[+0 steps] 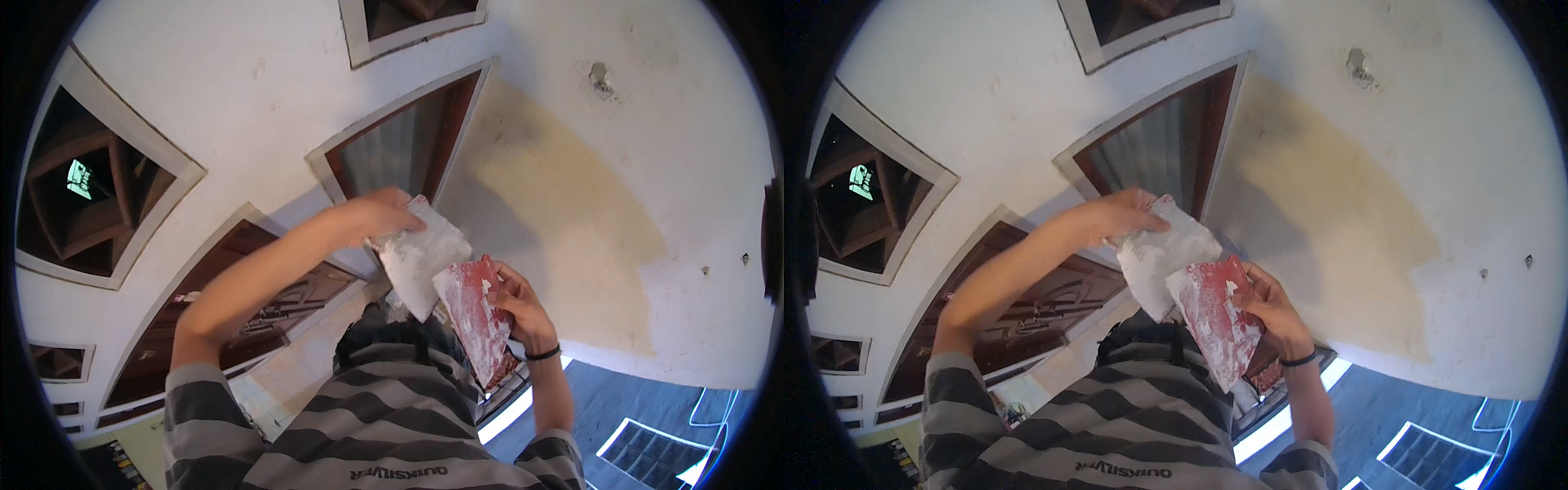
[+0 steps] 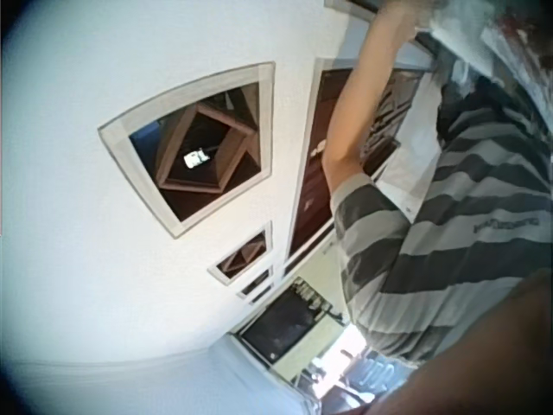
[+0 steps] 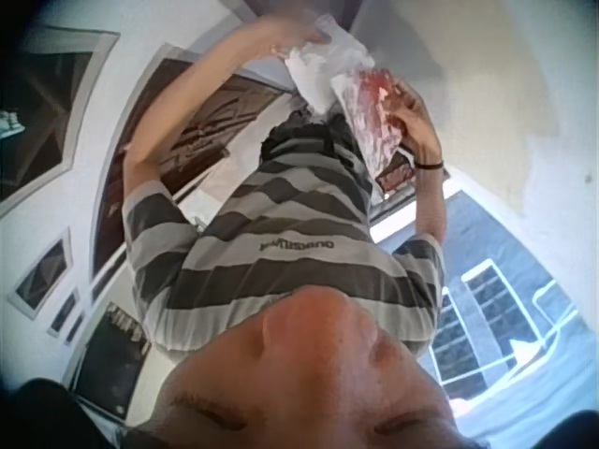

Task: The person loads wall putty onto scrapers, works the putty between the blades, and applies it to the wall using a scraper.

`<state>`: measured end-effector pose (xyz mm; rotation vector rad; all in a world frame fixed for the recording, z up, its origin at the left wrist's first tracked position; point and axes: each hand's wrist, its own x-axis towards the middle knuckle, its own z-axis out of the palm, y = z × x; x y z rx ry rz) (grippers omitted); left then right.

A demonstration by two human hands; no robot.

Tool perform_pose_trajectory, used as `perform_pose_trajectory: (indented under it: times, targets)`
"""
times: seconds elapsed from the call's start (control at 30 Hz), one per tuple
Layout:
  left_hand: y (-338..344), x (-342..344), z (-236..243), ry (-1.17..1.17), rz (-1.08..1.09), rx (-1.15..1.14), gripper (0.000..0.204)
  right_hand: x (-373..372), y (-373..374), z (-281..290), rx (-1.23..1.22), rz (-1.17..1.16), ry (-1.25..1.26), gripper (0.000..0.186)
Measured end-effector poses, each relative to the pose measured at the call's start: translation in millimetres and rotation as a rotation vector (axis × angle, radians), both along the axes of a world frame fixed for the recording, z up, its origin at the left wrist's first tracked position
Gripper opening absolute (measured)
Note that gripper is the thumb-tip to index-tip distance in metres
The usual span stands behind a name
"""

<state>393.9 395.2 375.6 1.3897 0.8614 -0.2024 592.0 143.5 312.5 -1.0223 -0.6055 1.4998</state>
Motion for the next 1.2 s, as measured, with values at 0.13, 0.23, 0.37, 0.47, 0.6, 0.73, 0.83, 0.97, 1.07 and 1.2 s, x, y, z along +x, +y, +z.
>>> perform_pose_trajectory:
  times: [0.13,0.23,0.37,0.47,0.6,0.73,0.83,0.97,1.07,1.2]
  targets:
    - [-15,-39,-25,-0.143,0.138,-0.104,0.034,2,-13,11,0.091,-0.286,-0.212,0.048]
    - [-34,-50,-34,-0.352,0.329,-0.258,0.038,-4,-18,50,0.136,-0.461,-0.468,0.04]
    - [-58,-44,-16,-0.534,0.506,-0.187,0.034,-13,-27,66,0.217,-0.667,-0.458,0.035]
    - [-65,-44,-8,-0.624,0.565,-0.161,0.034,-18,-19,64,0.278,-0.788,-0.149,0.037]
    - [-60,-66,-13,-0.672,0.58,-0.148,0.033,-8,-10,70,0.305,-0.869,-0.109,0.04]
    - [-58,-88,-21,-0.637,0.569,-0.154,0.034,2,16,79,0.341,-1.005,-0.245,0.033]
    - [-66,-110,-34,-0.556,0.587,-0.068,0.04,-19,68,95,0.342,-1.223,-0.572,0.03]
    - [-72,-149,-46,-0.521,0.609,-0.188,0.044,-26,145,99,0.449,-1.408,-0.903,0.045]
    - [-76,-177,-39,-0.319,0.564,0.014,0.052,-23,198,96,0.423,-1.51,-1.049,0.054]
    - [-86,-220,-42,-0.422,0.639,-0.062,0.05,-9,253,88,0.315,-1.733,-1.383,0.073]
